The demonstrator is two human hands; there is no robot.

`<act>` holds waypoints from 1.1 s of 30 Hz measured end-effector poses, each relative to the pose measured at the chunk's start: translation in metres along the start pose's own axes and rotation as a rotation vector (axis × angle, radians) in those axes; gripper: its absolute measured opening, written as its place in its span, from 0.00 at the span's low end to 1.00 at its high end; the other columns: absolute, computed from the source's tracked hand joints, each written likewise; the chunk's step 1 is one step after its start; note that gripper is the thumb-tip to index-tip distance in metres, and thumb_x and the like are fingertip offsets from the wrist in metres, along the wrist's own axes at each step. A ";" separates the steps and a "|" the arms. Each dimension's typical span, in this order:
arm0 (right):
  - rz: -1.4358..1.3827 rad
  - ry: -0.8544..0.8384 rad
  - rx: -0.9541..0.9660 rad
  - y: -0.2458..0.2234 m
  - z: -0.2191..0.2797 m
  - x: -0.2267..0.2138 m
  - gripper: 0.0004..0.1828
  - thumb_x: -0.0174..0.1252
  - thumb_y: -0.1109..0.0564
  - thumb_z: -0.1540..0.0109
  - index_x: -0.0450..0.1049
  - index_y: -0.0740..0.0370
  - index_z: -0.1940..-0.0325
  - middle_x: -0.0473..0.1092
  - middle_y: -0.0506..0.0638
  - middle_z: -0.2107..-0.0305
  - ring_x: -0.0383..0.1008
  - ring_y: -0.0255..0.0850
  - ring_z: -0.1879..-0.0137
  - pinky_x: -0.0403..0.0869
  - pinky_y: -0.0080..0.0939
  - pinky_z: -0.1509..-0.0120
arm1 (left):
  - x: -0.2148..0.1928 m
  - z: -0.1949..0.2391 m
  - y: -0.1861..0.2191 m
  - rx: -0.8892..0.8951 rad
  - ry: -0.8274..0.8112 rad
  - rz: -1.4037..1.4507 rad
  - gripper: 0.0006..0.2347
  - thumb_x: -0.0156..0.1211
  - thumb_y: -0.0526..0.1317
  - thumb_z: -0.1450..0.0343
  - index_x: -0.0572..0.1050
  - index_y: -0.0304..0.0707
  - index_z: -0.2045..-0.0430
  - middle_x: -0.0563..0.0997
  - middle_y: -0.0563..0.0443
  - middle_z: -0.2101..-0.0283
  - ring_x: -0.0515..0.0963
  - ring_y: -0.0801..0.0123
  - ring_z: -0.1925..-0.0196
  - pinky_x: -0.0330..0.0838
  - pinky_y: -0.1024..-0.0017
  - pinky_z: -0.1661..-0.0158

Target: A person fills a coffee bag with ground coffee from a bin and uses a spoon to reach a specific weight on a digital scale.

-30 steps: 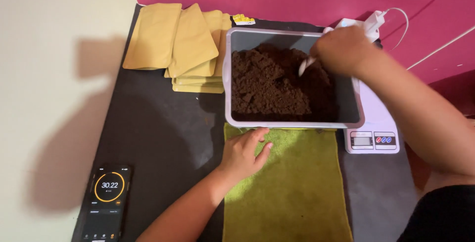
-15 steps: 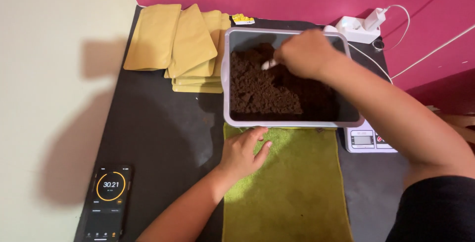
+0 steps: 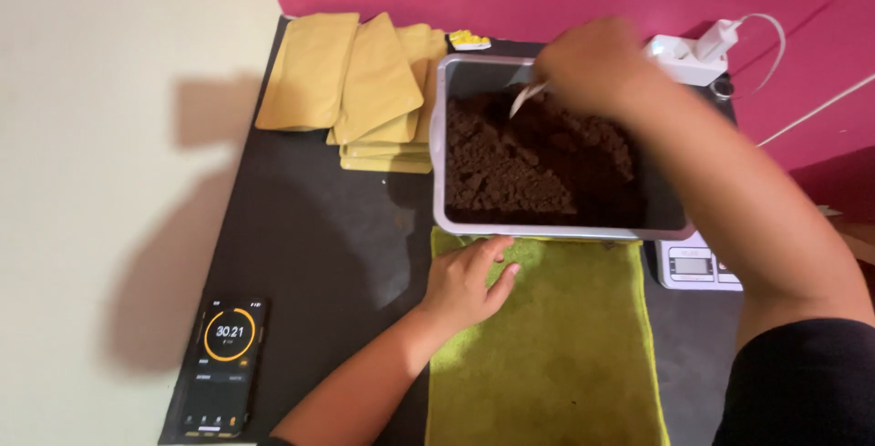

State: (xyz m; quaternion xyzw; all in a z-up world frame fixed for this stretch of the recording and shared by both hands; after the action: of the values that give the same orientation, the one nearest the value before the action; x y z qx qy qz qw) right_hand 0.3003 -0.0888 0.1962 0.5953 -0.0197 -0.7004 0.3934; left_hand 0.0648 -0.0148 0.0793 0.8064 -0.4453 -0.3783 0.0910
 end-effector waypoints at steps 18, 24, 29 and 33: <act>-0.066 0.313 -0.012 -0.045 -0.027 0.007 0.13 0.54 0.54 0.37 0.85 0.43 0.60 0.79 0.52 0.71 0.82 0.54 0.58 0.77 0.57 0.57 | -0.001 -0.001 -0.003 -0.029 0.032 0.065 0.15 0.60 0.42 0.29 0.73 0.41 0.49 0.82 0.51 0.72 0.86 0.59 0.72 0.81 0.64 0.70; -0.229 0.286 -0.077 -0.069 -0.035 0.023 0.13 0.54 0.52 0.36 0.84 0.39 0.55 0.81 0.52 0.66 0.82 0.55 0.54 0.78 0.57 0.53 | 0.005 0.004 -0.007 -0.044 0.009 0.034 0.15 0.58 0.45 0.28 0.72 0.45 0.48 0.82 0.55 0.72 0.86 0.62 0.72 0.80 0.67 0.71; -0.225 0.156 -0.069 -0.071 0.027 -0.015 0.12 0.54 0.51 0.34 0.84 0.40 0.54 0.81 0.53 0.65 0.82 0.53 0.54 0.79 0.59 0.53 | -0.004 -0.001 -0.005 -0.037 0.038 0.062 0.15 0.59 0.43 0.29 0.73 0.45 0.48 0.82 0.54 0.72 0.85 0.61 0.73 0.80 0.67 0.71; -0.188 0.195 -0.175 -0.079 0.036 -0.001 0.11 0.57 0.52 0.37 0.85 0.40 0.60 0.80 0.50 0.70 0.83 0.52 0.59 0.80 0.57 0.58 | -0.007 -0.008 0.001 -0.028 -0.029 0.127 0.14 0.57 0.39 0.28 0.71 0.40 0.48 0.81 0.49 0.73 0.84 0.61 0.73 0.81 0.68 0.71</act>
State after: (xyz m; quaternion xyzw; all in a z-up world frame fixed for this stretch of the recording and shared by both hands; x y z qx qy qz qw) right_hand 0.2279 -0.0491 0.1682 0.6229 0.1354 -0.6721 0.3767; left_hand 0.0673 -0.0119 0.0891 0.7696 -0.4916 -0.3895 0.1199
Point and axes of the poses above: each hand's wrist, its own z-axis away from the middle knuckle, its own x-axis out of the palm, y = z × x, the point moved 10 cm from there along -z, towards the middle knuckle
